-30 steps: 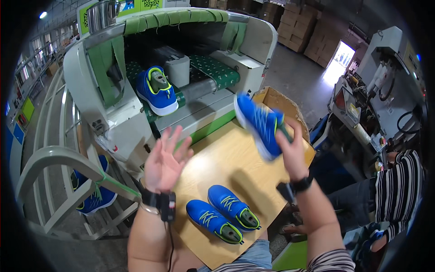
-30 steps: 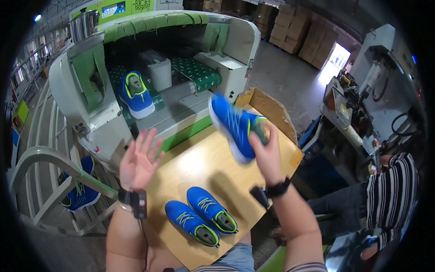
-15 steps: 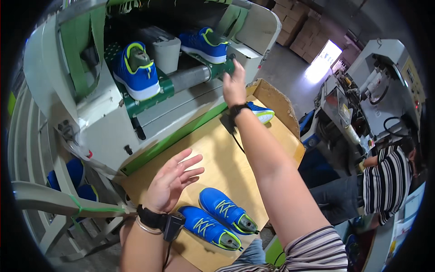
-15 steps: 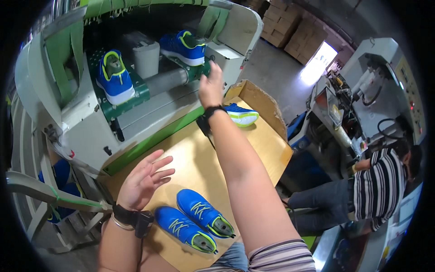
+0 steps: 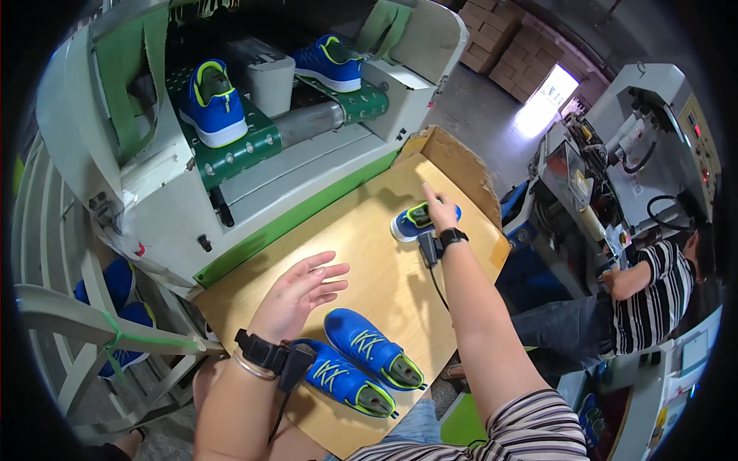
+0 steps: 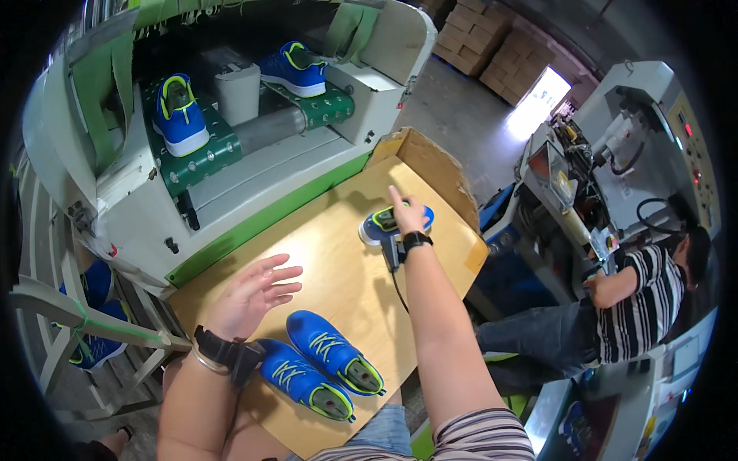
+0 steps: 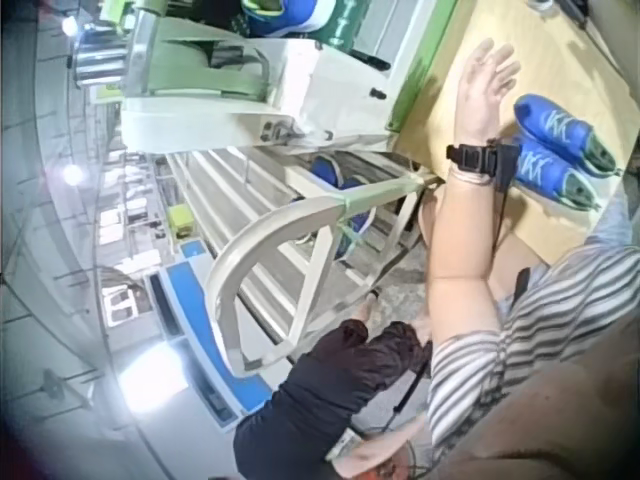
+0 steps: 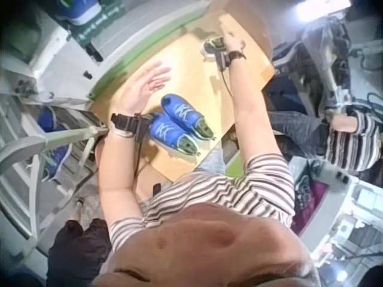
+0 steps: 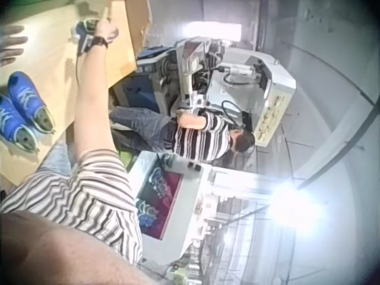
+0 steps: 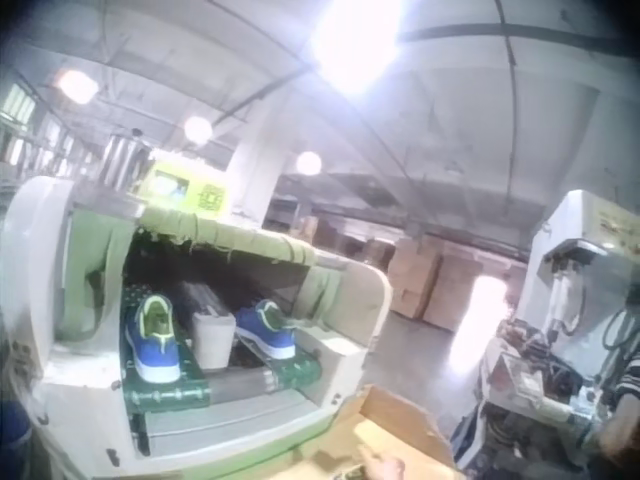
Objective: Sorting and placing shoe uppers and components on a conveyor system for industrial manufacturing.
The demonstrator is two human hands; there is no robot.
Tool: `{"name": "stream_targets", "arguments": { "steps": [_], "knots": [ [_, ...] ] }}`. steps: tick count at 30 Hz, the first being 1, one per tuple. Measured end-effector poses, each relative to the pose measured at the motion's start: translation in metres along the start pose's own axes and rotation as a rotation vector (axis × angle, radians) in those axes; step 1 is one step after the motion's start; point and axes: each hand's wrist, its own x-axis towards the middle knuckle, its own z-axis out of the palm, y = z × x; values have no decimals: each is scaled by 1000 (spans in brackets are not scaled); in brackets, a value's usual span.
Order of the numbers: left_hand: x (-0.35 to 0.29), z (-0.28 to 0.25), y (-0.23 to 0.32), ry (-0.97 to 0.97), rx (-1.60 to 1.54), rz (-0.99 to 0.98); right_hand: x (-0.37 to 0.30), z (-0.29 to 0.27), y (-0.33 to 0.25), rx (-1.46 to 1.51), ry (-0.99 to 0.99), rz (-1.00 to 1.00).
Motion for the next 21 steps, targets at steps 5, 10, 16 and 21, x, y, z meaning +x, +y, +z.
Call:
{"name": "stream_targets", "arguments": {
  "steps": [5,10,16,21],
  "knots": [
    [3,-16,-4,79,61,-19,-52,2,-26,26,-554,-387],
    [-5,-24,-10,225,126,-32,-186,-20,-31,3,-827,-677],
    [-2,-14,-19,161,127,-34,-229,-42,-8,409,-642,-194],
    [-5,-18,-17,224,135,-14,-229,-56,-88,524,-606,-281]
  ]
}}
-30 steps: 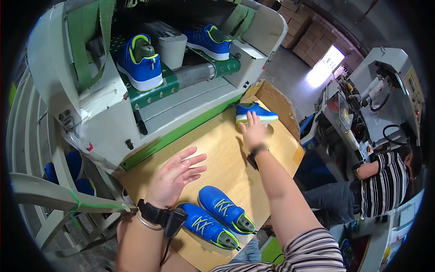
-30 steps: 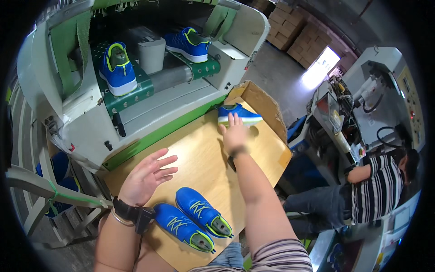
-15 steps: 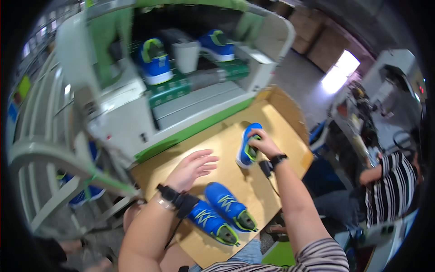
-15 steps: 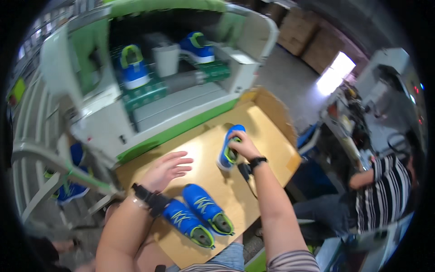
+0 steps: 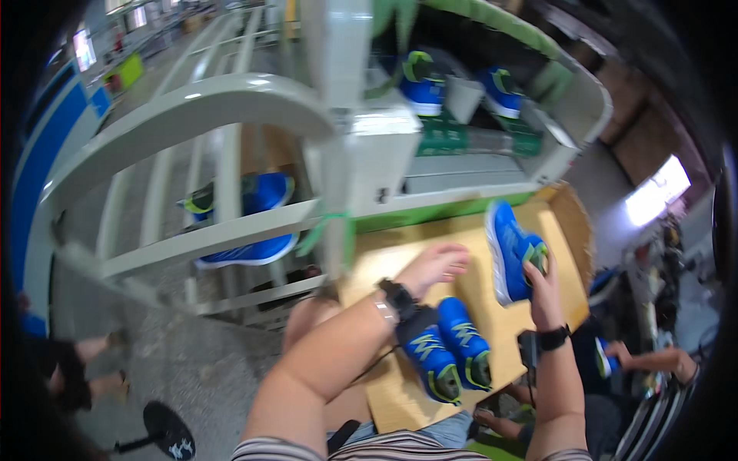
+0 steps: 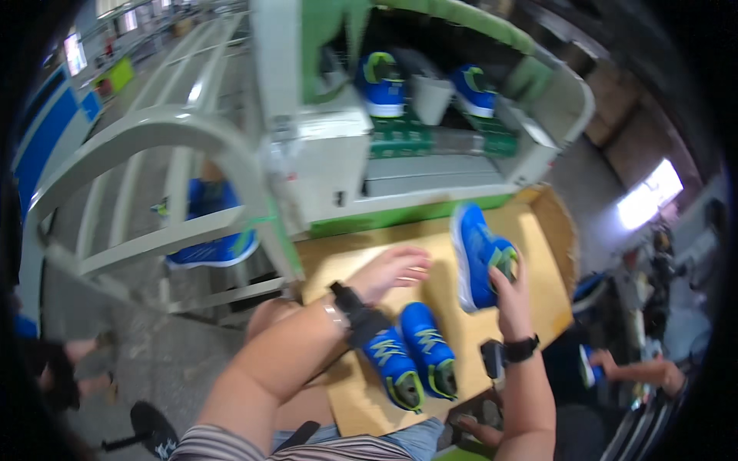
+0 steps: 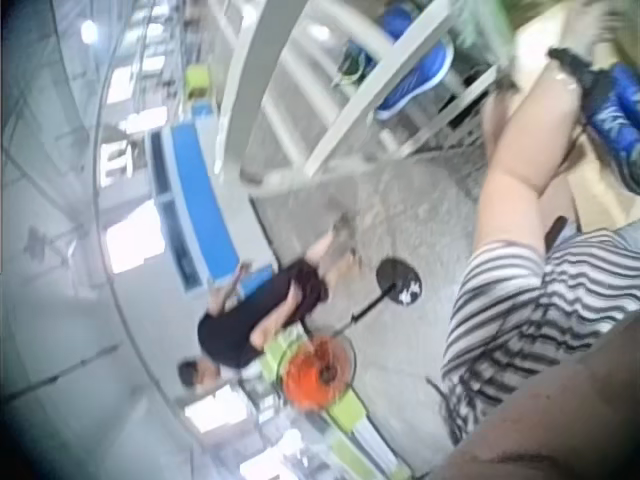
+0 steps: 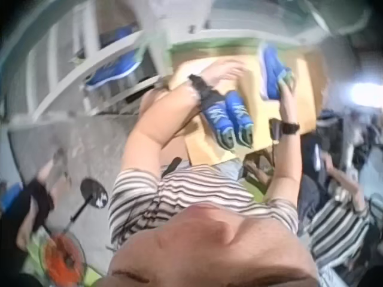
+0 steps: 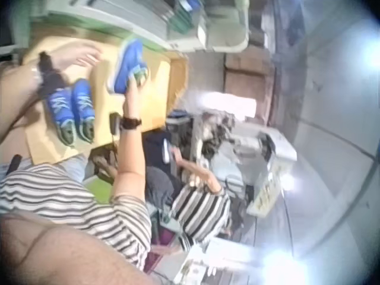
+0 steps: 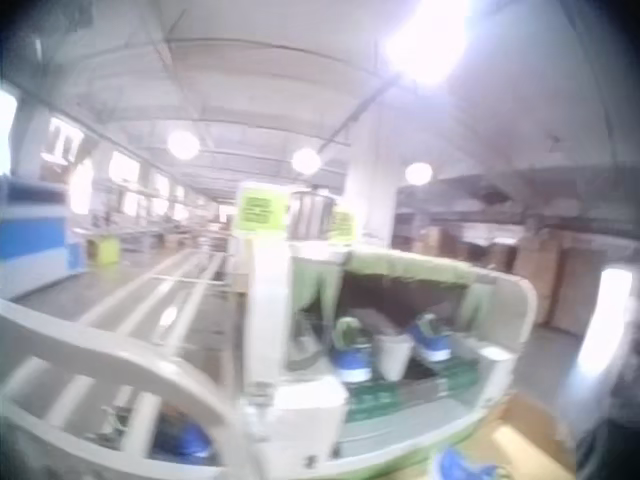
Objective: Sorting and placing shoe uppers and components on a conveyor system for industrial manufacturing.
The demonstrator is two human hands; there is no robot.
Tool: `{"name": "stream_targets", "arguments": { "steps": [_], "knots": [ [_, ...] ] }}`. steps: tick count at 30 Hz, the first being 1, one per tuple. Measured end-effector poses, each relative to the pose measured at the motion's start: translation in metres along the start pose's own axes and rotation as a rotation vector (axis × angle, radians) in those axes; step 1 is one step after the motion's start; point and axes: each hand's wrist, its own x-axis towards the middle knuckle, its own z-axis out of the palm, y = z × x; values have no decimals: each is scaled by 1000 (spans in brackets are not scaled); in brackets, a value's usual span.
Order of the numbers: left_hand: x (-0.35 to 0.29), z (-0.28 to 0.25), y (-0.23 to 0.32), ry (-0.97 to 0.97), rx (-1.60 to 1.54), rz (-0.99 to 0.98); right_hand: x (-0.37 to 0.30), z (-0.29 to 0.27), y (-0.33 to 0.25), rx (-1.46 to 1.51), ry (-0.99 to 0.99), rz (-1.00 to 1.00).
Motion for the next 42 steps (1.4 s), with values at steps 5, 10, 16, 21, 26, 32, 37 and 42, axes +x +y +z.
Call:
{"name": "stream_targets", "arguments": {
  "steps": [5,10,16,21,26,32,37,42],
  "knots": [
    [-13,5,25,-220,-178,182,40,77,-109,-36,-138,-465],
    [-12,8,31,-263,-377,308,103,149,-111,-407,-171,-364],
    [-14,0,31,-93,-438,222,107,135,-94,-368,-266,-520],
    [-11,-7,48,-277,-545,349,97,143,-119,-279,-254,-339],
    [-26,-12,71,-277,-438,456,35,90,-104,-3,-441,-129],
    [-11,-18,66,-368,-444,403,-134,22,-9,-719,-348,-69],
    [-7,-15,70,-370,-531,457,-181,4,52,-358,-92,179],
    [-7,-14,67,-307,-550,448,-96,-20,4,90,137,251]
  ]
}}
